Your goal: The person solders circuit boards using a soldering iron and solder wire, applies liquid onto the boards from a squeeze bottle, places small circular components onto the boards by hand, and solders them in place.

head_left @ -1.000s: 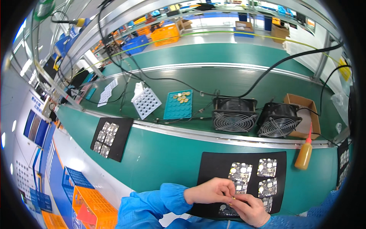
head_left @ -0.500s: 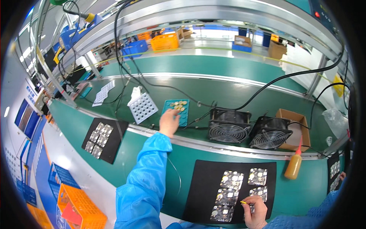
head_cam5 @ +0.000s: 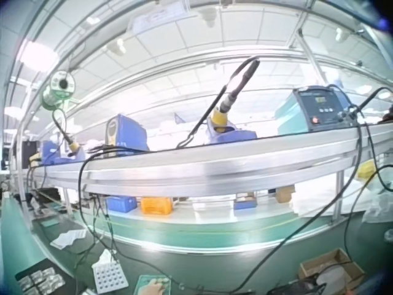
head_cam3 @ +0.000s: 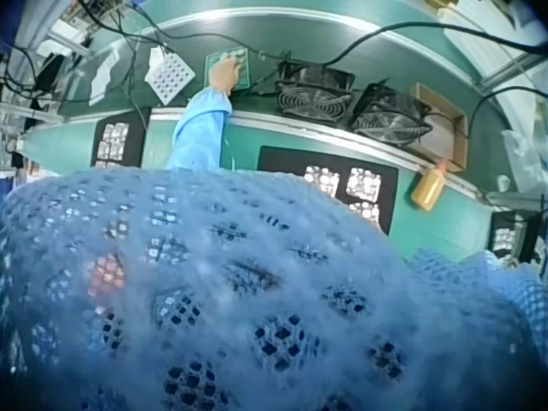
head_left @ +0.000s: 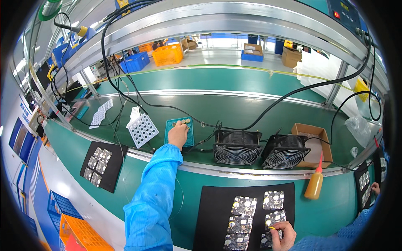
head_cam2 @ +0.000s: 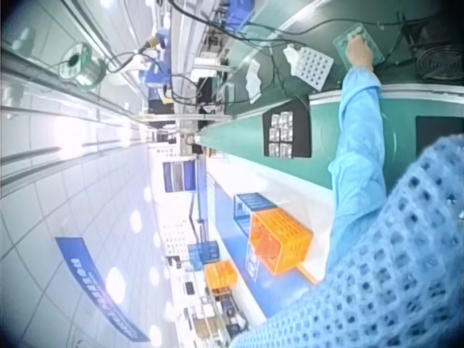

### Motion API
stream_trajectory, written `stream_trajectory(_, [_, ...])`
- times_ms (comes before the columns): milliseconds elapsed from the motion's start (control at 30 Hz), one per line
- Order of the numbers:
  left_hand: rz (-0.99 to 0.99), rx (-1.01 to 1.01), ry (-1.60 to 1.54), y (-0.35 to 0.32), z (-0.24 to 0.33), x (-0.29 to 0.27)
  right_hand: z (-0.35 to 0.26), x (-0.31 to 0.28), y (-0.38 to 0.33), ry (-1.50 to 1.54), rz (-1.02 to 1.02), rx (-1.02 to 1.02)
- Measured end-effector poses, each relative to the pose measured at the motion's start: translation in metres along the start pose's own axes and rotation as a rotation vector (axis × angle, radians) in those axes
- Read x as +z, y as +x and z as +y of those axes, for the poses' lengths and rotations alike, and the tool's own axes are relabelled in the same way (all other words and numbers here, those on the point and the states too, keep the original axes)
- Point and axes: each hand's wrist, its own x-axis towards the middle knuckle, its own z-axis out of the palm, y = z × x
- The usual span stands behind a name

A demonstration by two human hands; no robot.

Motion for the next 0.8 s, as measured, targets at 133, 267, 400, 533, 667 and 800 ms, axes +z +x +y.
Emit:
stream_trajectory(133, [0.137, -0.078, -0.059, -0.008, 0.007, -0.019, -0.007, -0.005, 0.003, -0.031, 0.024, -0.058])
stream_trajectory(267, [0.245, -0.126, -0.601, -0.053, 0.023, -0.084, 0.043, -0.023, -0.01, 0.23, 0.013, 0.201])
stream_trajectory(400, [-0.234, -0.153, -0.823, -0.149, 0.047, -0.136, 0.029, -0.026, -0.011, -0.02, 0.243, 0.129])
stream_trajectory(533, [-0.582, -0.346, -0.762, -0.224, 0.094, -0.177, 0.042, -0.031, -0.022, 0.042, 0.079, 0.172])
stream_trajectory(667, [-0.63, -0.389, -0.903, -0.275, 0.114, -0.168, 0.046, -0.021, -0.022, 0.04, 0.112, -0.043])
stream_trajectory(800, [-0.676, -0.445, -1.09, -0.302, 0.141, -0.163, 0.043, -0.022, -0.032, 0.062, 0.039, 0.025])
